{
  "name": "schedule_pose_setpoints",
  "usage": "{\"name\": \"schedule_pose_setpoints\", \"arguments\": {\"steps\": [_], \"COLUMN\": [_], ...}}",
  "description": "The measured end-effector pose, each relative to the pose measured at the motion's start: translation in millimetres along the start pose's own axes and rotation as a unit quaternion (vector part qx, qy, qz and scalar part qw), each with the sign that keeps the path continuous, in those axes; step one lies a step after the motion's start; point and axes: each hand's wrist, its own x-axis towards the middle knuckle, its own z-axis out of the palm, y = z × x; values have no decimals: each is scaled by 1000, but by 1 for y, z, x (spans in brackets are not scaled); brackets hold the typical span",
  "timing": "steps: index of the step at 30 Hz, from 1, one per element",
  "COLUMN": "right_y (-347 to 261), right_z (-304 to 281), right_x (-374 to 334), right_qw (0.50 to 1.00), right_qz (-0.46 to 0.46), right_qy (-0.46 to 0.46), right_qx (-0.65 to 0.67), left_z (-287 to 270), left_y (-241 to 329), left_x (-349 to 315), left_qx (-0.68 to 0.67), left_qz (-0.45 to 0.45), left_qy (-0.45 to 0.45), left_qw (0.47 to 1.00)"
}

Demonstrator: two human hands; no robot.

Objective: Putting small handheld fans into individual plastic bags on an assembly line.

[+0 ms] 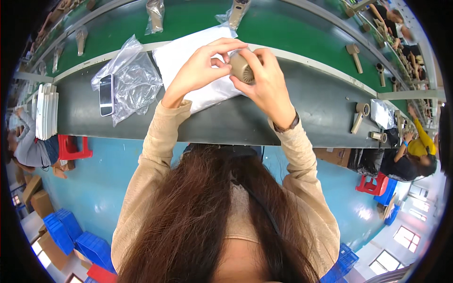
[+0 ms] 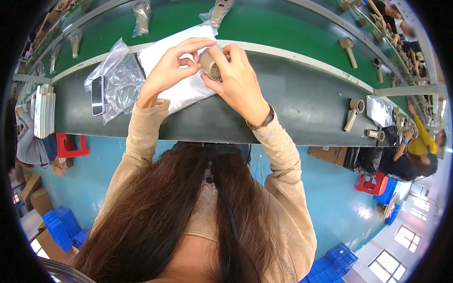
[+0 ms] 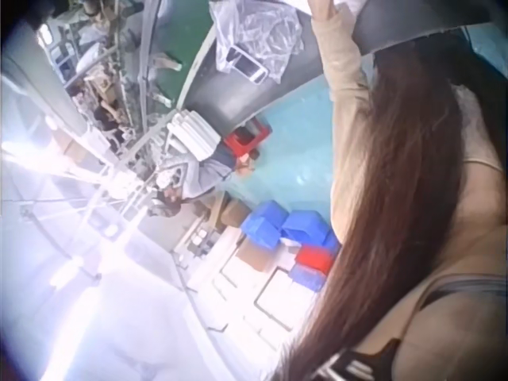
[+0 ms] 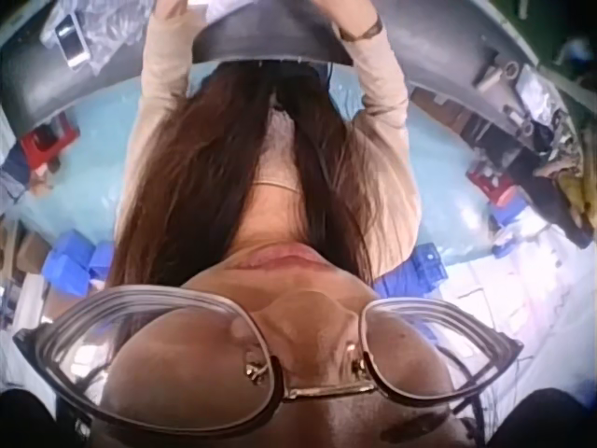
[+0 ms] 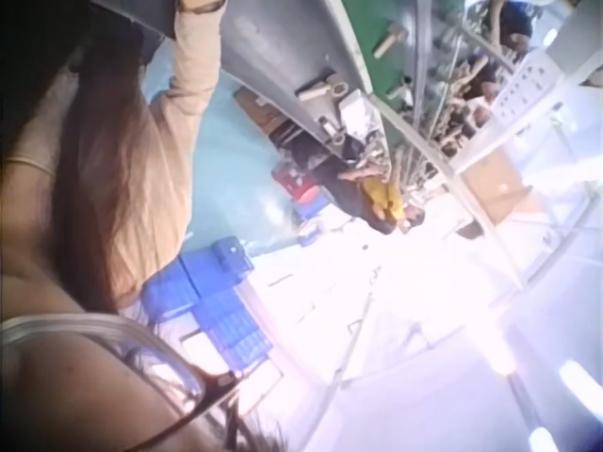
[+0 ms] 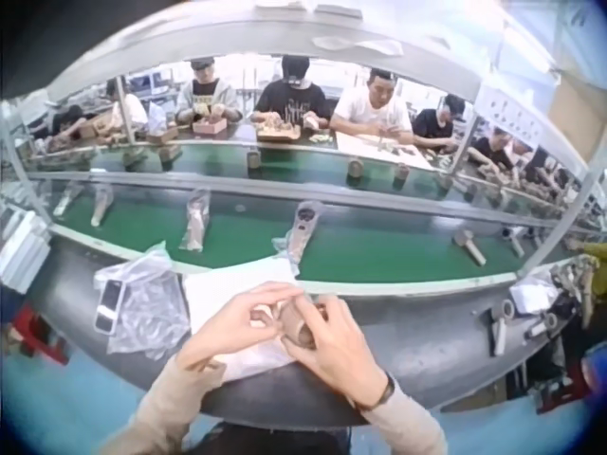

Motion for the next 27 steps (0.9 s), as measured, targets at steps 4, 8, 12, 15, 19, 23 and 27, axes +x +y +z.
{"name": "schedule_pose_setpoints", "arguments": {"steps": [4,8,12,15,19,23,27], "right_y": [25,65,91,97,88,87,107], "right_z": [1,-15,-13,-18,-8,0,2], "right_x": [19,40,68,60,42,44,53], "right_qw": [992,959,910,906,877,863,903], "right_qz": [-3,-26,-91,-13,33,58,110], "right_qy": [-112,-265,-378,-316,-187,-55,-28], "right_qx": [-59,-99,141,281,441,498,415], "left_z": [5,3,6,-2,-12,-10,-10], "left_y": [-8,-34,-48,-43,-31,-27,-32], "left_x": [9,12,17,23,40,51,62], "left_qx": [126,288,228,80,-11,-70,-97], "left_qz": [27,83,54,-6,40,-7,-26], "left_qy": [39,94,90,40,-22,-57,-31], "left_qw": [991,949,968,996,999,996,994]}}
